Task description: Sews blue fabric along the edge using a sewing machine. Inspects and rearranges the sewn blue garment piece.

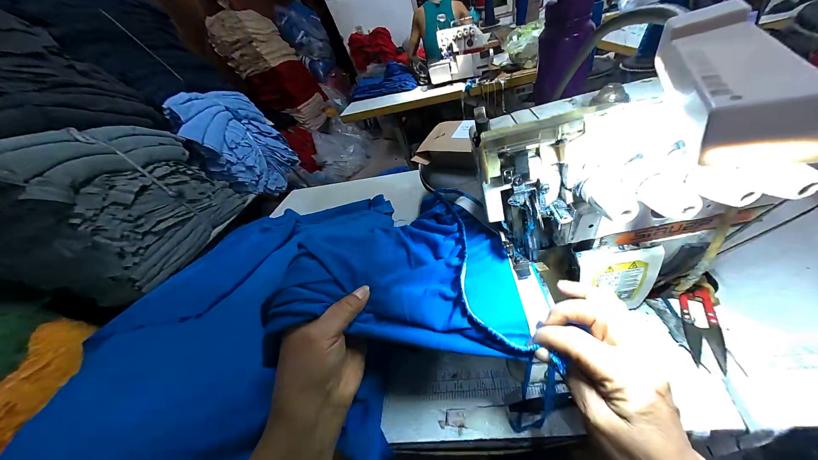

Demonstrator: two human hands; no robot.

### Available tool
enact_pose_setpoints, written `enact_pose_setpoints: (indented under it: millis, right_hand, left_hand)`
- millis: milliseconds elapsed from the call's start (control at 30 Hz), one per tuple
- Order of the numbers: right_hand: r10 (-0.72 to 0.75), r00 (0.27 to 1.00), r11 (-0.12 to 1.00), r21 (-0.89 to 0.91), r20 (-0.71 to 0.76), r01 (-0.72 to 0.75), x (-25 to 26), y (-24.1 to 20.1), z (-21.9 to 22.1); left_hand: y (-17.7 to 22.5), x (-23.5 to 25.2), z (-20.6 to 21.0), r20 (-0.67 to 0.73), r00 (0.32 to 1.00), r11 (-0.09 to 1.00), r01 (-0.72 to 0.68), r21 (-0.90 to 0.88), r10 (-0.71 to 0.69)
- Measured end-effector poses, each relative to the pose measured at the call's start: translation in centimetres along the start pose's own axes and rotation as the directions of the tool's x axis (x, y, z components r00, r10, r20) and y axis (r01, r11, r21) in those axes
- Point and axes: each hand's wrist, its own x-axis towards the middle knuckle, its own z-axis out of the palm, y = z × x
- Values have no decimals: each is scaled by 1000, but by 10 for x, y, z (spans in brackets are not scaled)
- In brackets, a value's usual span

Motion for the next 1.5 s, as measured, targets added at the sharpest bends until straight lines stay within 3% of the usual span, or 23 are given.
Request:
enact_pose_setpoints:
  millis: [167, 400, 633, 767, 833, 867, 900, 967, 1000, 1033, 1100, 1167, 1267, 1333, 1400, 1500]
  right_hand:
    - [18, 989, 999, -41, -150, -25, 23, 8, 15]
    - [36, 980, 973, -219, -195, -79, 33, 6, 13]
    - [40, 980, 997, -51, -194, -51, 31, 6, -12]
    - [168, 972, 985, 66, -162, -159, 33, -2, -30]
    - [289, 949, 951, 150, -128, -269, 35, -7, -36]
    - [339, 935, 933, 165, -101, -320, 36, -9, -39]
    - [369, 926, 921, 167, -82, -352, 37, -10, -41]
    - [406, 914, 902, 169, -21, -397, 39, -11, -47]
    - [414, 910, 896, 171, 11, -410, 40, -12, -49]
    - [418, 908, 890, 182, 35, -417, 40, -15, -49]
    - [423, 903, 876, 221, 77, -429, 40, -22, -48]
    - [428, 896, 846, 296, 120, -444, 40, -29, -49]
    - [419, 896, 816, 370, 149, -444, 39, -36, -52]
    - [426, 890, 807, 377, 164, -455, 35, -38, -56]
    - [432, 888, 778, 432, 158, -456, 29, -37, -61]
    - [451, 883, 611, 675, 132, -413, 18, -31, -73]
  left_hand:
    - [-3, 2, 1, -15, 1000, 999, -2, -40, 1]
    - [-18, 0, -12, 70, 998, 995, -4, -100, 11]
    - [-23, -13, -30, 52, 990, 988, 136, -79, -132]
    - [-8, -36, -42, 105, 963, 965, 238, 110, -249]
    - [4, -46, -59, 312, 873, 891, 246, 381, -375]
    - [10, -48, -67, 444, 791, 831, 141, 538, -421]
    - [14, -50, -73, 576, 700, 767, -65, 639, -421]
    - [23, -55, -73, 807, 478, 682, -462, 567, -346]
    - [27, -59, -67, 869, 397, 680, -551, 483, -296]
    - [28, -64, -59, 901, 368, 713, -567, 412, -229]
    - [22, -77, -35, 893, 442, 813, -487, 319, -85]
    - [10, -86, -2, 858, 512, 916, -317, 246, -53]
    - [-7, -95, 39, 833, 514, 974, 20, 227, -205]
    - [-14, -101, 54, 840, 498, 976, 126, 176, -216]
    - [-20, -105, 61, 829, 538, 988, 98, 120, -154]
    - [-37, -103, 60, 799, 601, 993, -100, 60, 12]
